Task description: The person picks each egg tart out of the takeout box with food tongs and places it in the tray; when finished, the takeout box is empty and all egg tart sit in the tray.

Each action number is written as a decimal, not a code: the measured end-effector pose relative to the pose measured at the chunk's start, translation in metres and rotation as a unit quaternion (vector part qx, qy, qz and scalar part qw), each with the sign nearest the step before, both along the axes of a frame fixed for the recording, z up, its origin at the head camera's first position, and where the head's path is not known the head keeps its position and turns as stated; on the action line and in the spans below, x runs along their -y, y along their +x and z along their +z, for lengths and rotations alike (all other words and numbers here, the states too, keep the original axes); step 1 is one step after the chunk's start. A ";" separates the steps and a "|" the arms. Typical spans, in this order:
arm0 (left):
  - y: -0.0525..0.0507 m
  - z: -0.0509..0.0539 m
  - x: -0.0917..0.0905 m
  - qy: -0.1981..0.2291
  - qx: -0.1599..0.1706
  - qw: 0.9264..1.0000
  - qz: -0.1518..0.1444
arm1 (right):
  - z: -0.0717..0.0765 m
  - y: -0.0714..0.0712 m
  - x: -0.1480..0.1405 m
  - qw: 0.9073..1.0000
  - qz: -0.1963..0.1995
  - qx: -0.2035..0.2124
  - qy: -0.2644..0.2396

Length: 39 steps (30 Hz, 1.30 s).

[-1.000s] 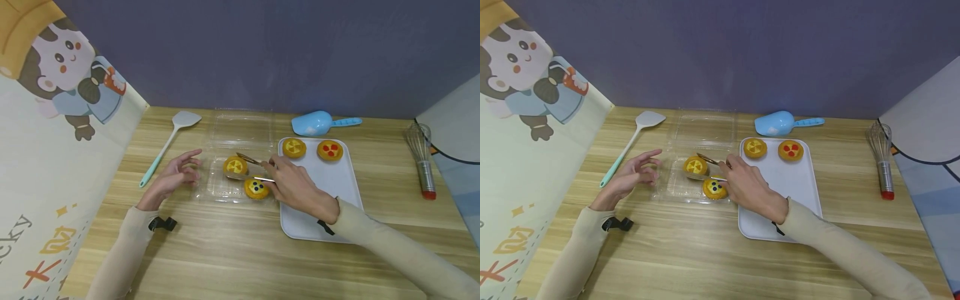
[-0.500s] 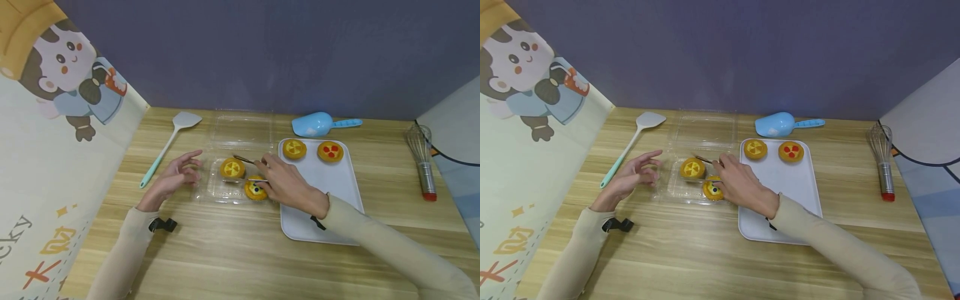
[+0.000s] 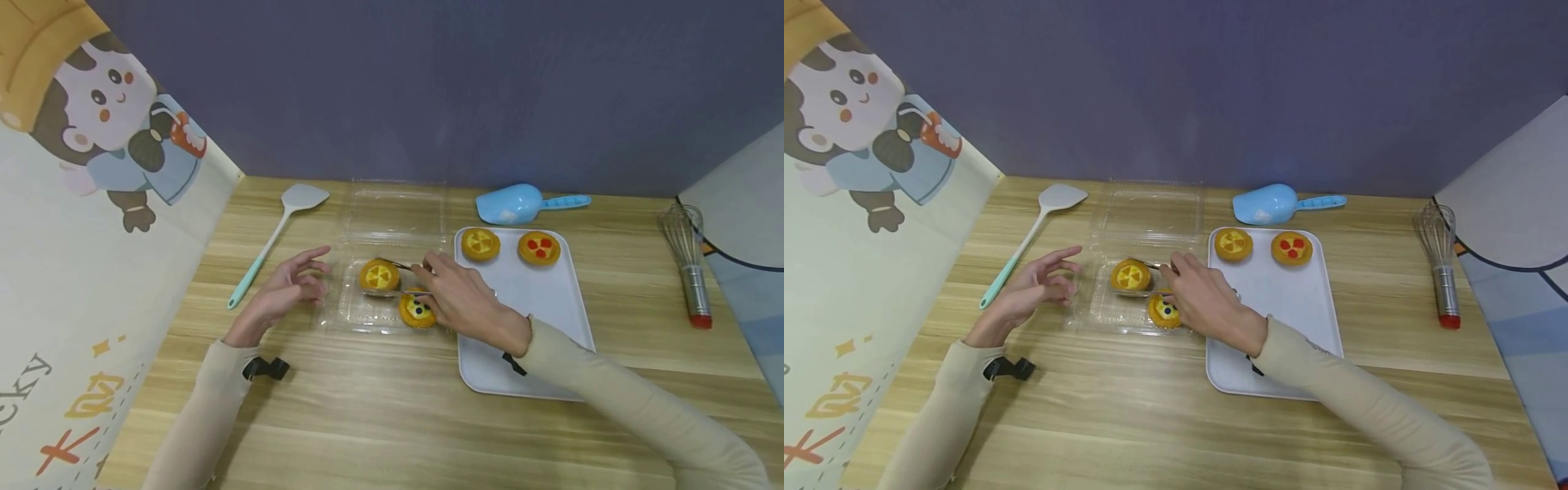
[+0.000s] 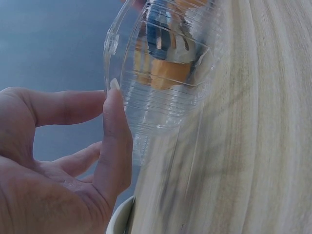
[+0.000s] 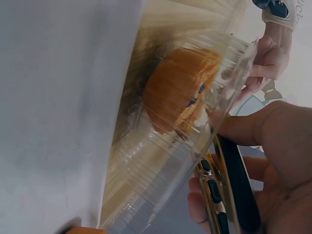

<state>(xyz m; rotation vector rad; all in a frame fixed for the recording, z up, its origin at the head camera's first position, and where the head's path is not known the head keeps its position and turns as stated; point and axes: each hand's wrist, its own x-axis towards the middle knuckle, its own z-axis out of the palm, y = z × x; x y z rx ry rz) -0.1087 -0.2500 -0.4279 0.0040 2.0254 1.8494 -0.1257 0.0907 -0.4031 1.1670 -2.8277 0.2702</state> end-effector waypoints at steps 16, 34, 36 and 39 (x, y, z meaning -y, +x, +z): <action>0.001 0.001 0.000 0.005 0.001 1.000 0.001 | -0.009 -0.002 -0.006 0.999 0.010 0.003 -0.037; 0.000 0.000 0.000 -0.005 0.006 1.000 0.003 | 0.001 0.005 -0.019 0.997 -0.011 0.005 -0.081; 0.000 0.000 0.000 -0.007 0.006 1.000 0.003 | 0.003 0.007 -0.025 0.996 -0.019 0.003 -0.091; 0.000 0.001 0.000 -0.009 0.006 1.000 0.003 | 0.005 0.010 -0.037 0.994 -0.034 -0.008 -0.107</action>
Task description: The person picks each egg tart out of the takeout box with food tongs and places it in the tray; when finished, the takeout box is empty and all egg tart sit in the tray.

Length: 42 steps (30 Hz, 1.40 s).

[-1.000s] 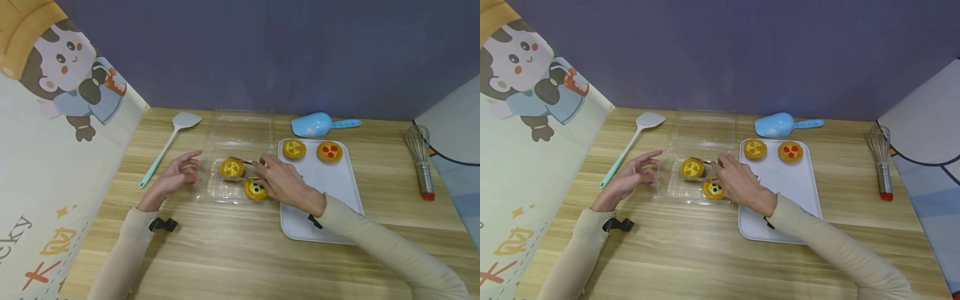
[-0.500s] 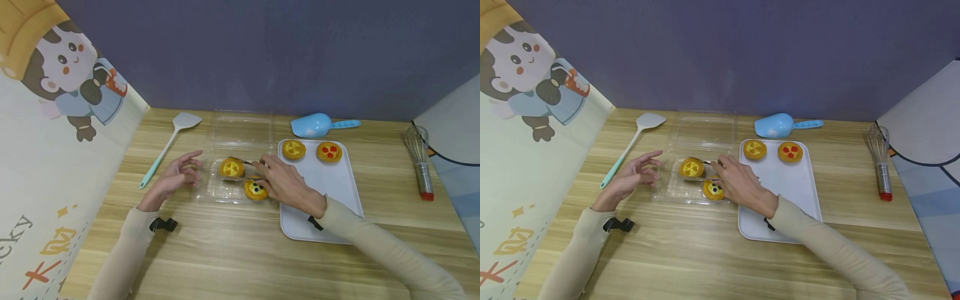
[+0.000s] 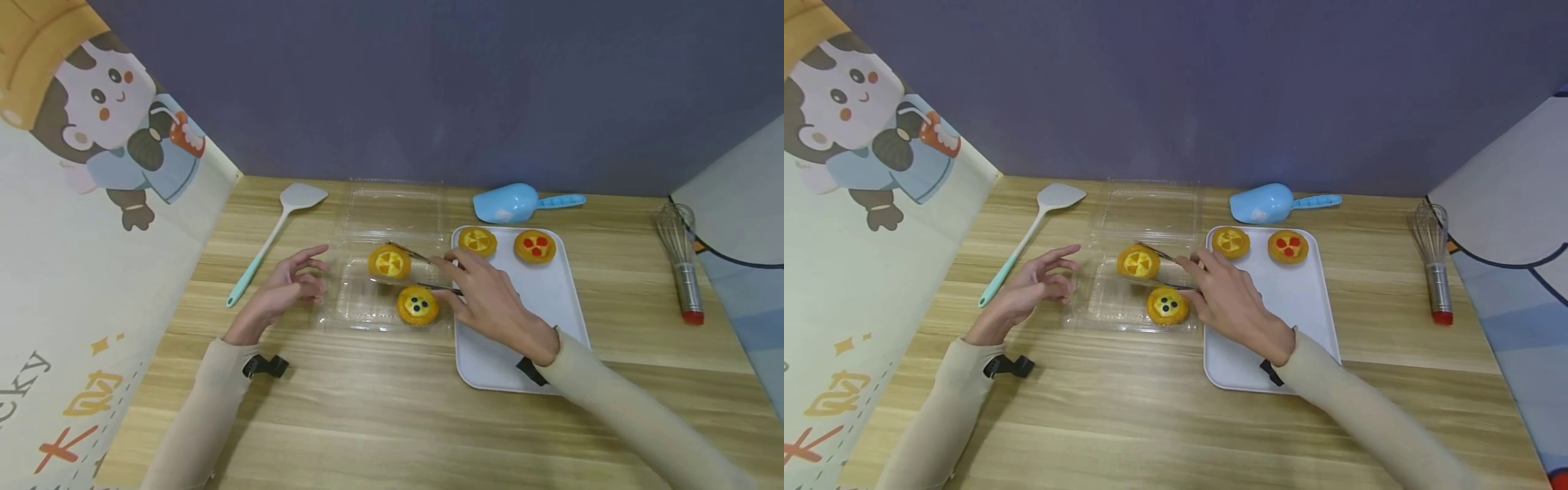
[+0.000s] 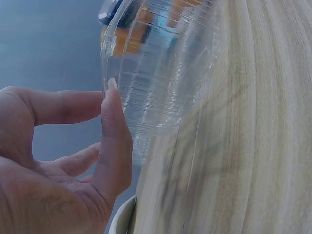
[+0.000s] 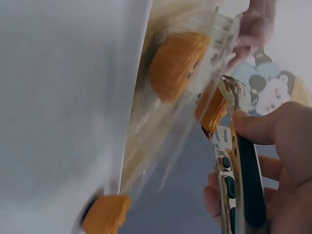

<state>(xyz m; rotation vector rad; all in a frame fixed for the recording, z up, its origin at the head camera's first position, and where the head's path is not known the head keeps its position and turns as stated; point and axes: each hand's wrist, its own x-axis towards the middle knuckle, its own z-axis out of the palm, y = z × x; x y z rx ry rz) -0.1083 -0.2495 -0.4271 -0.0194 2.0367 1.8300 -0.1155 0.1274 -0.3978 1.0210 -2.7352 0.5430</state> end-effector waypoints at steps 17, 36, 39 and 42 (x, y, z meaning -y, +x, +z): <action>0.001 0.001 0.002 -0.009 0.002 1.000 0.004 | 0.011 0.007 -0.086 0.992 -0.090 -0.063 -0.059; 0.001 0.001 0.001 -0.011 0.001 1.000 -0.001 | -0.015 0.043 -0.120 0.993 -0.115 -0.026 0.029; 0.001 0.000 0.001 -0.009 0.000 1.000 -0.002 | -0.019 0.045 -0.119 0.993 -0.115 -0.024 0.030; 0.001 0.000 0.000 -0.008 0.000 1.000 -0.003 | -0.024 0.046 -0.119 0.993 -0.116 -0.020 0.030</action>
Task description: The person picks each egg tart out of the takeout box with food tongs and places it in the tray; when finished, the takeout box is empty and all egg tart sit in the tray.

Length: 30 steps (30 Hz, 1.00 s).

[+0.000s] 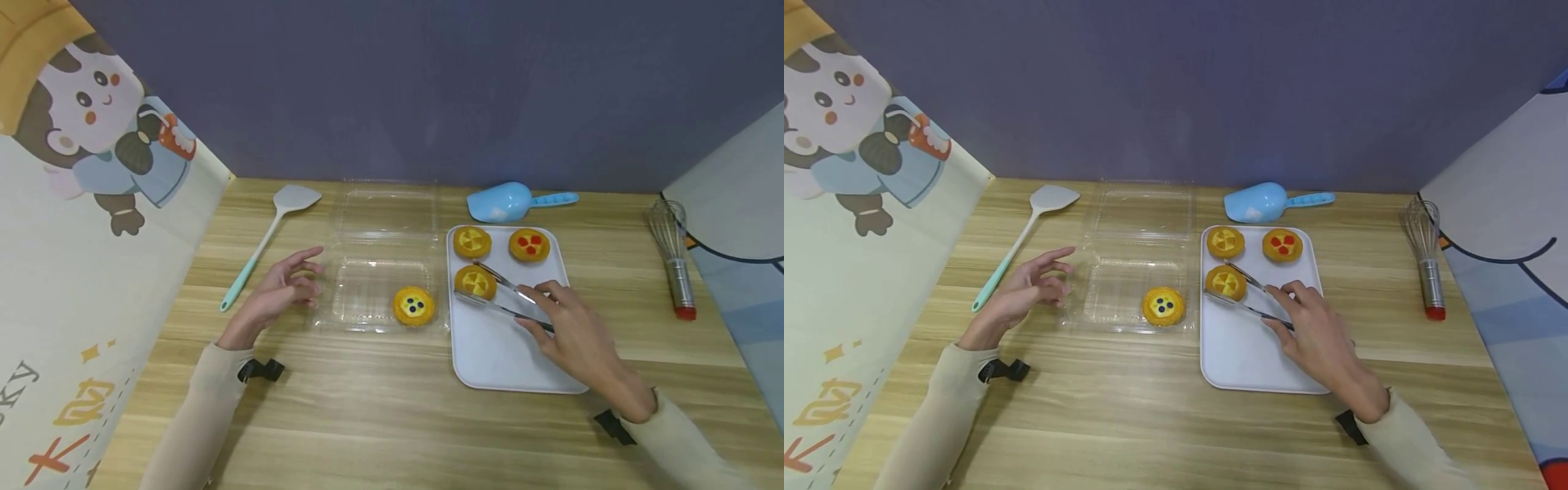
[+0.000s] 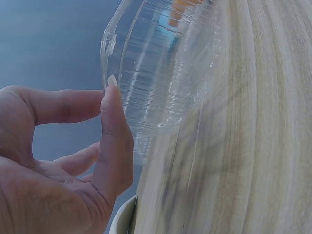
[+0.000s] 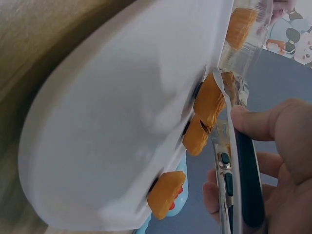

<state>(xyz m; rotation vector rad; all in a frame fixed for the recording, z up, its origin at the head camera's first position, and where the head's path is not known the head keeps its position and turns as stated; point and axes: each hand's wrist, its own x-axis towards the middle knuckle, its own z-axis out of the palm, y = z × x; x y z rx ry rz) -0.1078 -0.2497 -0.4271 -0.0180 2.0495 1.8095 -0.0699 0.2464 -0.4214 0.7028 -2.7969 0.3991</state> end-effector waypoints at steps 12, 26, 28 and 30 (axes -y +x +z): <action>0.002 -0.001 0.000 -0.004 0.001 1.000 -0.002 | -0.005 -0.002 0.000 1.000 -0.002 0.011 -0.009; 0.001 -0.002 0.001 0.003 0.001 1.000 0.001 | -0.006 -0.003 0.000 1.000 0.001 0.014 -0.015; 0.001 -0.001 0.001 0.003 0.001 1.000 0.000 | -0.007 -0.003 0.000 1.000 0.000 0.016 -0.016; 0.001 -0.002 0.001 0.005 0.000 1.000 0.000 | -0.006 -0.003 0.000 1.000 -0.001 0.019 -0.016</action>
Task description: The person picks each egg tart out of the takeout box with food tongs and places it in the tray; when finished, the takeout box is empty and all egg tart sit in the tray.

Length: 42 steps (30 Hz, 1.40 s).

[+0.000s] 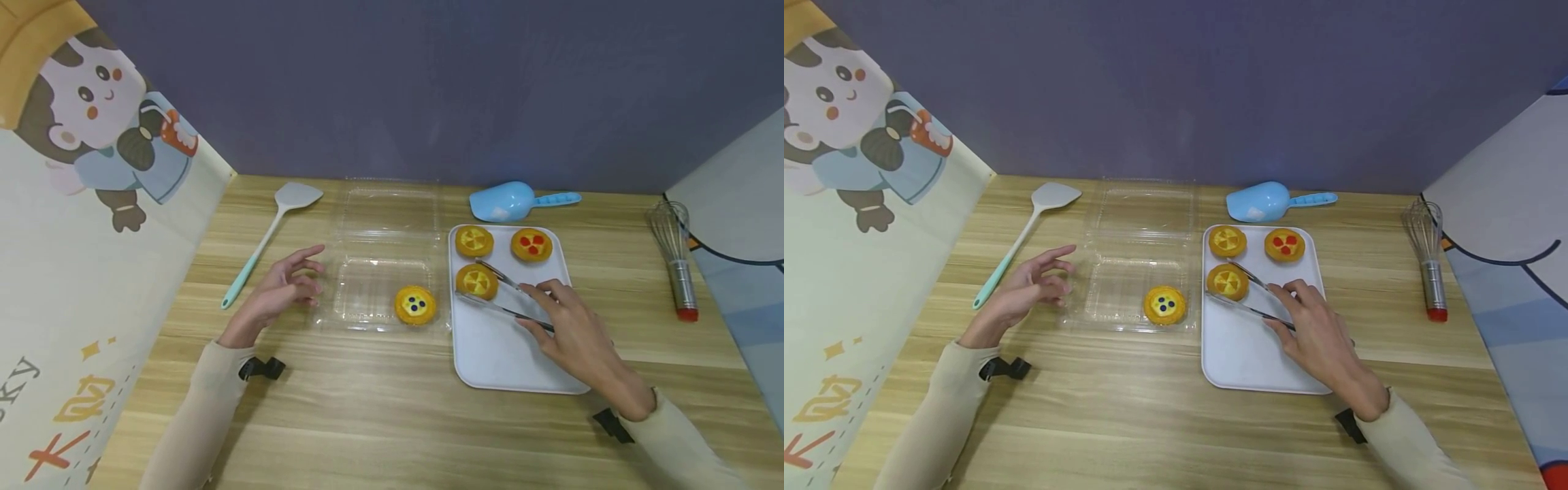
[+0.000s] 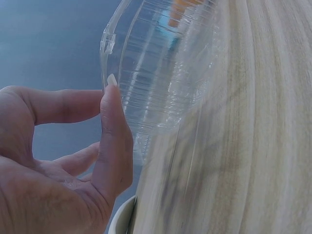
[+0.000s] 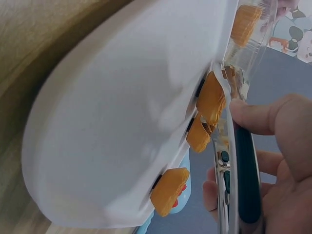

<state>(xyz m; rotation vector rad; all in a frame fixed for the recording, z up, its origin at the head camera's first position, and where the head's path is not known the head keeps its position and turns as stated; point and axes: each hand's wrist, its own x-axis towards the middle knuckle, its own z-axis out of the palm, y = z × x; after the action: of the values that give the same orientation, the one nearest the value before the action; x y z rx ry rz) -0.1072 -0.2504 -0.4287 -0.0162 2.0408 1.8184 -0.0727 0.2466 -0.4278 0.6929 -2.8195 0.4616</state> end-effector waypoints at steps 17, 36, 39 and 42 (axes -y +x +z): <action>0.002 0.003 0.000 -0.001 0.003 1.000 0.006 | 0.031 0.006 -0.002 1.000 0.011 -0.006 0.006; 0.002 0.000 -0.001 0.002 -0.004 1.000 0.005 | 0.066 -0.014 0.034 0.993 0.112 -0.005 0.033; 0.001 0.001 -0.002 0.002 -0.006 1.000 0.005 | 0.067 -0.021 0.045 0.990 0.134 0.012 0.035; 0.002 0.000 -0.002 0.003 -0.006 1.000 0.007 | 0.070 -0.027 0.057 0.987 0.153 0.037 0.042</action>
<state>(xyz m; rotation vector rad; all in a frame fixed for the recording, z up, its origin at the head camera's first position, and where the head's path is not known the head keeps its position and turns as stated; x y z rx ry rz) -0.1054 -0.2484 -0.4283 -0.0190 2.0489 1.8365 -0.0999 0.1898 -0.3578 1.1576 -2.8228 0.4271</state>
